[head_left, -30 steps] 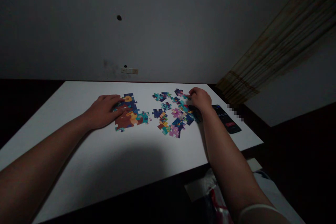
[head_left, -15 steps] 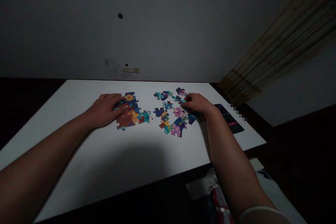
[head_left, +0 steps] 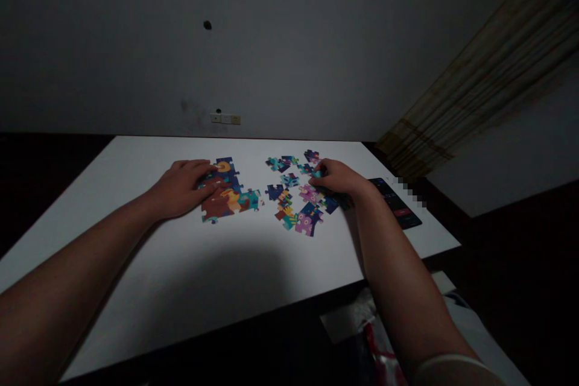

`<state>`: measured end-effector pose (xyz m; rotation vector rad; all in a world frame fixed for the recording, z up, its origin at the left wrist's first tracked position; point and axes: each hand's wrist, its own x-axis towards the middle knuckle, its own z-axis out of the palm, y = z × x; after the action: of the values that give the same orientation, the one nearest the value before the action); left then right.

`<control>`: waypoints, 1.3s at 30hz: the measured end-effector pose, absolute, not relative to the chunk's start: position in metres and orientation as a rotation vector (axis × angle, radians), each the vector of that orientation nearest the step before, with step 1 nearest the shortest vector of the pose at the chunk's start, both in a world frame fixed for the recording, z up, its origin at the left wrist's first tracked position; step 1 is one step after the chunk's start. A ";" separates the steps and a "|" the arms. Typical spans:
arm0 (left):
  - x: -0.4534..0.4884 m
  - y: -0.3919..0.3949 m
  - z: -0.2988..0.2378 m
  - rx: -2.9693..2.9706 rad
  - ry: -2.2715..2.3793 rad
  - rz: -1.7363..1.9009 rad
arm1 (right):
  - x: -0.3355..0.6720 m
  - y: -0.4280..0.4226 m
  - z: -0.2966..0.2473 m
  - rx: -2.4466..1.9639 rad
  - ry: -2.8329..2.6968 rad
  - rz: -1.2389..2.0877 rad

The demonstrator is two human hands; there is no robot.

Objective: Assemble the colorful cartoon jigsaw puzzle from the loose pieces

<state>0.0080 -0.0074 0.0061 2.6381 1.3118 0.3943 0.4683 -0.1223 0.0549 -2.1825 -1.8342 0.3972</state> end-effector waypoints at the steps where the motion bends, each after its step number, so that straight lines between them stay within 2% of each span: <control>1: 0.008 -0.007 0.005 2.638 1.311 0.399 | 0.467 -0.123 0.055 -2.165 -1.813 0.408; 10: 0.004 -0.002 -0.001 2.628 1.305 0.407 | 0.459 -0.116 0.051 -2.171 -1.724 0.108; 21: 0.004 -0.001 -0.002 2.638 1.308 0.396 | 0.463 -0.113 0.049 -2.202 -1.893 0.078; 23: 0.005 -0.003 -0.001 2.638 1.305 0.400 | 0.455 -0.119 0.059 -2.108 -1.927 0.188; 28: 0.008 -0.012 0.006 2.623 1.300 0.396 | 0.420 -0.148 0.088 -1.839 -2.279 0.859; 29: 0.009 -0.013 0.007 2.623 1.297 0.397 | 0.413 -0.155 0.091 -1.854 -2.341 0.864; 34: 0.010 -0.018 0.009 2.606 1.293 0.400 | 0.384 -0.175 0.083 -1.933 -2.475 0.411; 39: 0.011 -0.020 0.010 2.588 1.303 0.406 | 0.383 -0.175 0.076 -1.789 -2.464 0.481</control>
<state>0.0113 -0.0198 0.0095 2.5883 1.3025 0.4064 0.3827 -0.1749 0.0757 -1.7889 -2.4642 0.4814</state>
